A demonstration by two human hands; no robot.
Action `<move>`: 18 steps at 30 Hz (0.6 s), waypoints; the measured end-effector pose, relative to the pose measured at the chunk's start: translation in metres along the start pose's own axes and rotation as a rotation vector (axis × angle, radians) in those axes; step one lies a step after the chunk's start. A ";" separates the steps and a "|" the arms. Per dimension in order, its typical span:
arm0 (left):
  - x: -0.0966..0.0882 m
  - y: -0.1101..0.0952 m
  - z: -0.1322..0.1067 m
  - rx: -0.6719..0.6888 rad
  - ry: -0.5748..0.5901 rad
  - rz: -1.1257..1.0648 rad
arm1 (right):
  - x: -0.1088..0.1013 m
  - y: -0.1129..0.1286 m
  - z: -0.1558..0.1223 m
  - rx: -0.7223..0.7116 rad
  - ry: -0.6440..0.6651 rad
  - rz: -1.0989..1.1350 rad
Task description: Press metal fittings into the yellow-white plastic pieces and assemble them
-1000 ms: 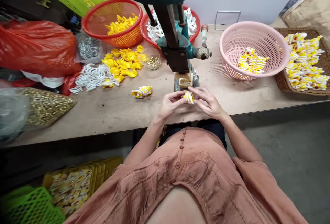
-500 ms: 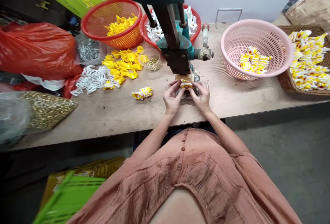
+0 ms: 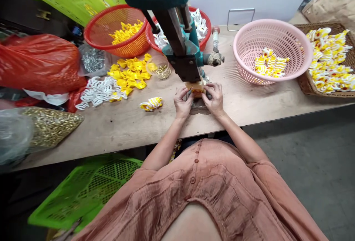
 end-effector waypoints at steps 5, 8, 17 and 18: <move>-0.009 -0.008 0.002 0.037 0.098 0.098 | -0.008 0.005 -0.006 -0.050 0.085 -0.027; -0.014 -0.007 0.003 0.051 0.168 0.129 | -0.017 -0.001 -0.007 -0.065 0.153 0.079; -0.008 0.022 -0.014 -0.049 0.462 0.127 | -0.070 0.022 0.178 0.466 0.298 0.635; -0.007 0.024 -0.014 -0.047 0.455 0.142 | -0.086 0.045 0.191 0.434 0.267 0.649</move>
Point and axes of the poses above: each hand's wrist, its own z-axis towards the middle knuckle, its own x-axis out of the palm, y = z × x, the point moved 4 cm from there along z, towards the middle knuckle, and after that the axes turned 2 degrees about -z, right-handed, at the moved point
